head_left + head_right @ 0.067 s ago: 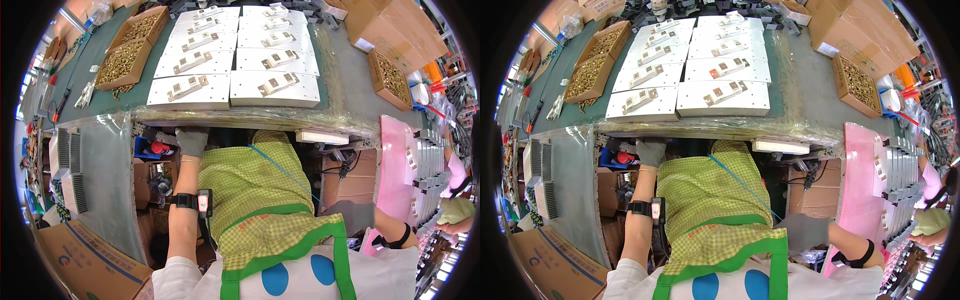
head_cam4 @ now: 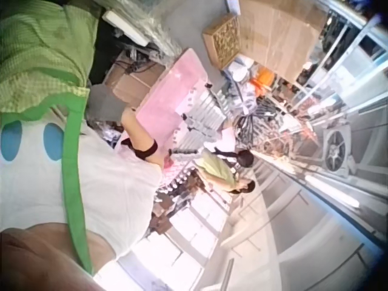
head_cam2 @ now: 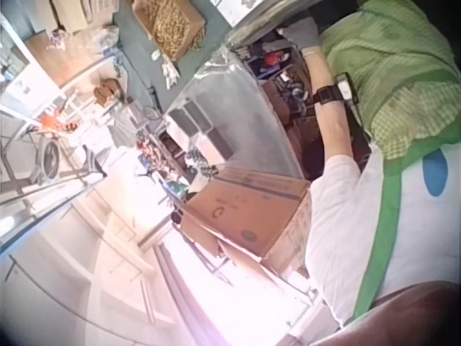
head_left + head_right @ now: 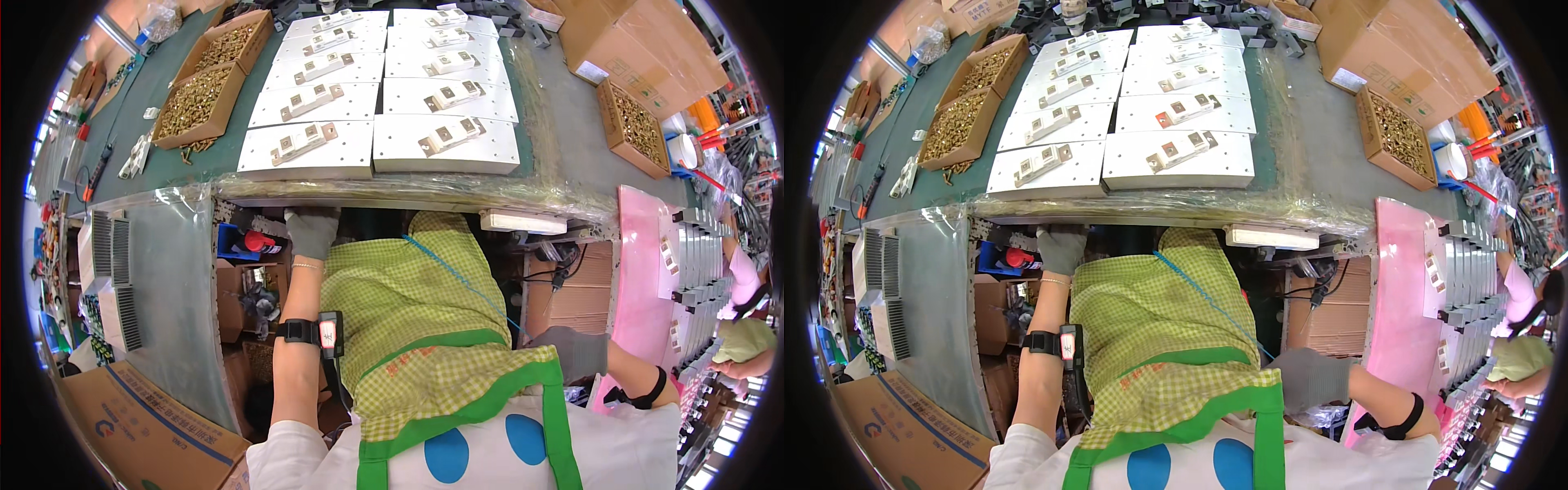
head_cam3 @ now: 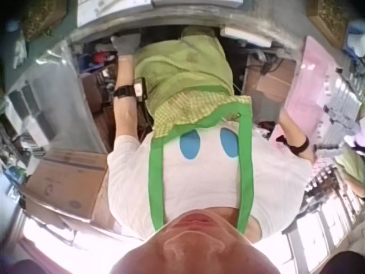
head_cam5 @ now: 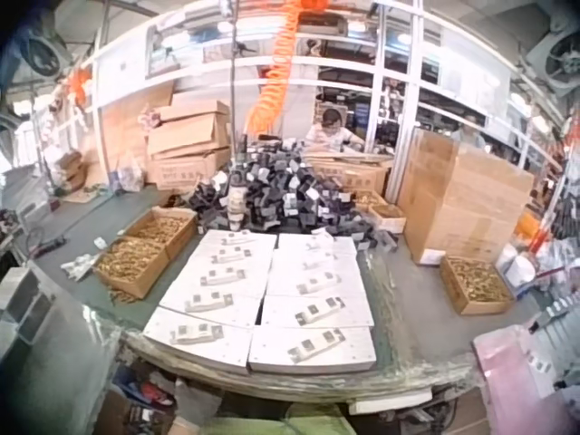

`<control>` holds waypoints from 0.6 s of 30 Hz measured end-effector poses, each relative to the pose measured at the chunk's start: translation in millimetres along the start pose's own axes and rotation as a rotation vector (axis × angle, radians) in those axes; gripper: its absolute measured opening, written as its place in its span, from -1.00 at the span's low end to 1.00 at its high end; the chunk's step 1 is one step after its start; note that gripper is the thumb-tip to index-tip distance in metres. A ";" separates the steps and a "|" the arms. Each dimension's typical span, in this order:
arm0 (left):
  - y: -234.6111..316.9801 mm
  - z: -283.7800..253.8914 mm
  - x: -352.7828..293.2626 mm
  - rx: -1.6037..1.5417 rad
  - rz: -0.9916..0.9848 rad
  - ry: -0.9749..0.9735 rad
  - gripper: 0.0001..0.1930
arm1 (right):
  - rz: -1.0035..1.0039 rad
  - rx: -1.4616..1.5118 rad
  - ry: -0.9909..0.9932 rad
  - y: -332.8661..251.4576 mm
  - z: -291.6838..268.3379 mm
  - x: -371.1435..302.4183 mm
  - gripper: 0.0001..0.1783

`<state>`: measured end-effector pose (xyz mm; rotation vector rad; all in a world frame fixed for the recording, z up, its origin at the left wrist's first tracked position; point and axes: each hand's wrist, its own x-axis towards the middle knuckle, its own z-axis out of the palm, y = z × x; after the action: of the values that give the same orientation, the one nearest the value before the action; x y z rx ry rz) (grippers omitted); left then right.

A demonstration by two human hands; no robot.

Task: Assembling electronic components onto a metal base plate using a power screwdriver.

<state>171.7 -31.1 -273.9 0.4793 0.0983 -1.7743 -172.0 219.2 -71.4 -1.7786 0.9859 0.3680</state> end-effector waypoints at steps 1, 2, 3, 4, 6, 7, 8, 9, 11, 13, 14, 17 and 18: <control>-4.2 3.9 -4.9 0.032 0.006 0.121 -0.42 | 0.006 0.004 0.004 -4.0 -5.6 -3.8 -0.46; -1.9 8.1 -10.1 0.067 0.023 0.241 -0.42 | 0.087 0.103 -0.036 -17.7 -23.4 -6.6 -0.48; -0.8 6.0 -10.3 0.067 0.017 0.238 -0.42 | 0.176 0.205 -0.077 -24.8 -34.9 -6.3 -0.50; 0.5 3.1 -10.1 0.104 0.022 0.226 -0.41 | 0.181 0.207 -0.074 -12.7 -34.1 -4.8 -0.50; -2.4 1.4 -11.6 0.139 0.016 0.209 -0.41 | 0.165 0.237 0.052 32.8 -21.8 -5.3 -0.54; -3.5 0.9 -14.1 0.105 0.017 0.217 -0.41 | 0.279 0.304 0.197 45.9 -23.0 -3.6 -0.58; -3.9 0.9 -16.4 0.070 0.018 0.224 -0.41 | 0.393 0.370 0.345 56.0 -23.6 0.6 -0.61; -4.6 -3.1 -15.9 0.071 0.015 0.220 -0.41 | 0.418 0.476 0.482 72.6 -17.9 14.9 -0.65; -6.5 -18.4 -15.8 0.140 0.014 0.302 -0.41 | 0.369 0.791 0.675 81.0 -7.7 46.6 -0.71; -7.8 -30.1 -21.9 0.125 0.012 0.222 -0.41 | 0.208 1.155 0.735 63.9 1.9 97.2 -0.73; -6.3 -34.1 -27.3 0.106 0.016 0.148 -0.40 | 0.124 1.298 0.730 59.2 6.2 121.7 -0.73; -6.1 -22.0 -33.8 0.060 -0.023 0.216 -0.45 | 0.144 1.460 0.651 62.7 -2.7 176.3 -0.73; -6.2 -20.0 -34.0 0.066 -0.023 0.210 -0.45 | 0.192 1.537 0.678 65.0 -7.5 191.7 -0.73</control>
<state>177.3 7.9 -280.7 0.7142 0.1935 -1.7491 -104.7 117.4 -233.0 -0.3409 1.3164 -0.7899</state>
